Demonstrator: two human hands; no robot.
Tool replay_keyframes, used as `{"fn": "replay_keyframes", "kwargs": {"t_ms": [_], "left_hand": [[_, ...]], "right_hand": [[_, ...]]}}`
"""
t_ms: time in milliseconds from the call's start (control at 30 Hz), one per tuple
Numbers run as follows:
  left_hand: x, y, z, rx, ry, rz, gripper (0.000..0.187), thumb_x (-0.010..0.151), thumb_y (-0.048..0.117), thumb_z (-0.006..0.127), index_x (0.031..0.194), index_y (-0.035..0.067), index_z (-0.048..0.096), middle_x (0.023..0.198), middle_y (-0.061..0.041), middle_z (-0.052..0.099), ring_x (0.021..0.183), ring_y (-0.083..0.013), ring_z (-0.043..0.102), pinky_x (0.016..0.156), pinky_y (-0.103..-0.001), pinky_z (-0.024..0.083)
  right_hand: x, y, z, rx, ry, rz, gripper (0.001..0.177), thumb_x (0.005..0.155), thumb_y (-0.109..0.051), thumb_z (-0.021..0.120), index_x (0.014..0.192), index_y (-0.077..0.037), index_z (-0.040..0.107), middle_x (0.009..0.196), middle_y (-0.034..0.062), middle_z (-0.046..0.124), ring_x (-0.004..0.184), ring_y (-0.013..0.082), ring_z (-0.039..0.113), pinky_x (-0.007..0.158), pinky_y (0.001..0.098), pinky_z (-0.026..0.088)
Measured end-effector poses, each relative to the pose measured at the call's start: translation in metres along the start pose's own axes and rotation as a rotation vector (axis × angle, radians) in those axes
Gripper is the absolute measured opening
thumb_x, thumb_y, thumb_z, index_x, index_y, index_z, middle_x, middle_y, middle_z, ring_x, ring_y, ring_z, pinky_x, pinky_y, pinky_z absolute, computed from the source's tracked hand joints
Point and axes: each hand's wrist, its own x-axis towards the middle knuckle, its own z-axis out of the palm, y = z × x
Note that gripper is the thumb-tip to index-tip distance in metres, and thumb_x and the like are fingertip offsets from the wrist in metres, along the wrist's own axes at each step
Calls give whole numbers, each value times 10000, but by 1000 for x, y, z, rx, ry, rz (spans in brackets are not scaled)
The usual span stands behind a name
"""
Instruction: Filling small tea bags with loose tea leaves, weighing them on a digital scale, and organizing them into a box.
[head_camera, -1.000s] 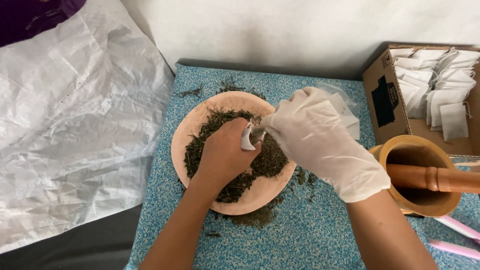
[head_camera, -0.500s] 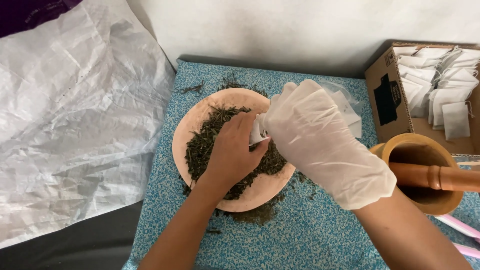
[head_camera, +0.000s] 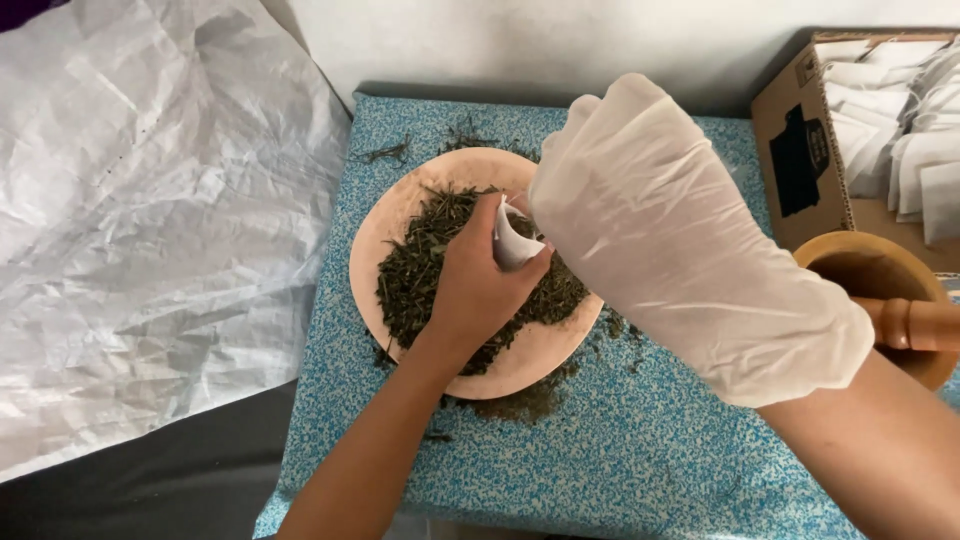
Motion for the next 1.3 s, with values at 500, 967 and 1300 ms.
{"fn": "replay_keyframes", "kwargs": {"t_ms": [500, 967, 1300], "left_hand": [[1, 1, -1, 64, 33, -44, 491, 953, 337, 826, 1320, 133, 570, 1039, -51, 687, 878, -187, 689, 745, -370, 618], [3, -16, -16, 87, 174, 222, 371, 1103, 201, 713, 1438, 103, 587, 1217, -188, 674, 997, -372, 688, 701, -469, 623], [10, -32, -13, 79, 219, 272, 405, 1096, 176, 721, 1471, 88, 595, 1369, -273, 665, 1202, -520, 731, 725, -579, 694]], "right_hand": [[-1, 6, -6, -116, 40, 11, 323, 835, 75, 590, 747, -232, 547, 733, -22, 450, 731, 188, 431, 722, 374, 324], [-17, -64, 122, 216, -45, 249, 345, 990, -7, 729, 1202, -277, 753, 773, -19, 602, 703, 202, 571, 649, 383, 431], [-27, -104, 154, 680, -1, 332, 450, 1016, -185, 742, 1409, -405, 770, 1062, -8, 821, 985, 274, 785, 854, 462, 576]]}}
